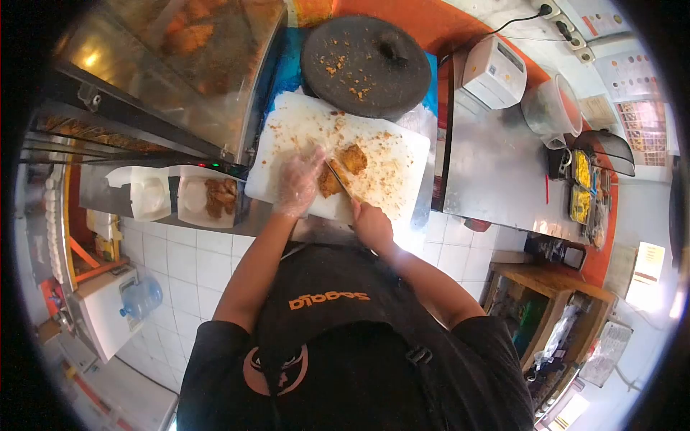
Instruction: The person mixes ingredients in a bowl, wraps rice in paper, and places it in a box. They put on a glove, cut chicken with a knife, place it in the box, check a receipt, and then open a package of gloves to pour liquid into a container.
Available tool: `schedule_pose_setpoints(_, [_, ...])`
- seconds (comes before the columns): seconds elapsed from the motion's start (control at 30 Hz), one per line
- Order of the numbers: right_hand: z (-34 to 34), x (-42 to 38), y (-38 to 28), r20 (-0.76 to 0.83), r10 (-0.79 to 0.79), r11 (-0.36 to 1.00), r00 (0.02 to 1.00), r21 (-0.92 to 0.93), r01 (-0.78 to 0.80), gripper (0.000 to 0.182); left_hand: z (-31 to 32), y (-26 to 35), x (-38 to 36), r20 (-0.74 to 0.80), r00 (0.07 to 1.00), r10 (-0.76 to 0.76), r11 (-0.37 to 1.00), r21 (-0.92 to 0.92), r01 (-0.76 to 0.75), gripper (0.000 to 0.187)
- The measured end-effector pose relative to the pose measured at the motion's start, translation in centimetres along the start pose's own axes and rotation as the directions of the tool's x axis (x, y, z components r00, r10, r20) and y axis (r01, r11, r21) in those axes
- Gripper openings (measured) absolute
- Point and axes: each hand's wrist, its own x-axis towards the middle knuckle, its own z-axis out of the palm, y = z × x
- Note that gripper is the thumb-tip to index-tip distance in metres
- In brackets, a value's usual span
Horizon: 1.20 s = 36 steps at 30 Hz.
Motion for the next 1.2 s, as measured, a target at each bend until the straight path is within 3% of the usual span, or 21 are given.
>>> schedule_pose_setpoints(0.1, [-1.9, 0.0, -0.8, -0.001, -0.055, 0.995, 0.999, 0.082, 0.055, 0.058, -1.0, -0.3, 1.6, 0.133, 0.991, -0.027, 0.991, 0.135, 0.009, 0.064])
schedule_pose_setpoints(0.17, [-3.8, -1.6, -2.1, -0.002, -0.103, 0.987, 0.995, 0.126, 0.102, 0.058, -2.9, 0.8, 2.3, -0.050, 0.996, 0.069, 0.998, -0.007, -0.069, 0.057])
schedule_pose_setpoints(0.2, [-3.1, -1.9, -1.8, 0.034, -0.003, 0.985, 0.999, 0.171, -0.003, 0.058, -3.6, 1.4, 2.2, -0.138, 0.985, 0.107, 0.990, -0.076, -0.118, 0.053])
schedule_pose_setpoints(0.3, [-2.5, -3.8, -2.0, 0.092, 0.054, 0.994, 0.994, 0.085, -0.062, 0.060, -4.2, 2.5, 0.2, -0.071, 0.997, 0.013, 0.998, -0.061, -0.017, 0.054])
schedule_pose_setpoints(0.4, [1.7, -2.5, -0.6, 0.031, 0.055, 0.999, 0.998, -0.004, -0.054, 0.062, -0.8, 0.1, -1.3, -0.065, 0.996, 0.064, 0.987, -0.146, -0.073, 0.056])
schedule_pose_setpoints(0.53, [1.4, -0.3, -1.3, 0.021, 0.006, 1.000, 1.000, 0.016, -0.006, 0.062, -1.6, 0.0, -0.4, 0.069, 0.996, -0.053, 0.995, 0.085, 0.047, 0.056])
schedule_pose_setpoints(0.6, [-0.9, -1.1, -1.8, 0.025, 0.001, 0.991, 1.000, 0.132, -0.004, 0.061, -2.2, 0.2, 0.9, 0.108, 0.989, -0.105, 0.986, 0.139, 0.089, 0.056])
schedule_pose_setpoints(0.7, [-2.7, -2.1, -0.9, -0.031, 0.002, 0.982, 1.000, 0.191, 0.004, 0.059, -3.6, 1.7, 3.5, -0.231, 0.951, 0.205, 0.964, -0.119, -0.237, 0.052])
schedule_pose_setpoints(0.77, [-4.7, -2.5, -1.0, -0.053, 0.049, 0.983, 0.997, 0.180, -0.038, 0.059, -2.2, 2.0, 5.1, -0.249, 0.933, 0.259, 0.947, -0.125, -0.296, 0.048])
schedule_pose_setpoints(0.83, [-4.2, -1.5, 0.1, -0.080, 0.068, 0.992, 0.994, 0.115, -0.059, 0.058, -1.0, 1.8, 5.5, -0.156, 0.956, 0.250, 0.962, -0.070, -0.263, 0.045])
schedule_pose_setpoints(0.9, [-3.3, -0.3, 0.8, -0.072, 0.095, 0.995, 0.993, 0.044, -0.092, 0.058, 1.0, 1.0, 4.7, 0.054, 0.988, 0.145, 0.987, 0.062, -0.148, 0.042])
schedule_pose_setpoints(1.0, [-1.0, 1.3, 1.5, -0.111, 0.107, 0.993, 0.988, -0.028, -0.111, 0.058, 3.1, 0.4, 4.7, 0.208, 0.978, -0.021, 0.999, 0.046, 0.012, 0.041])
schedule_pose_setpoints(1.1, [-0.9, 2.6, 1.3, -0.096, 0.060, 0.998, 0.994, 0.023, -0.058, 0.059, 3.2, 0.0, 5.8, 0.127, 0.991, 0.050, 0.989, 0.135, -0.067, 0.042])
schedule_pose_setpoints(1.2, [-3.2, 2.0, 0.8, -0.064, 0.051, 0.992, 0.997, 0.119, -0.043, 0.059, 0.4, 0.8, 7.5, 0.007, 0.982, 0.188, 0.977, 0.101, -0.188, 0.027])
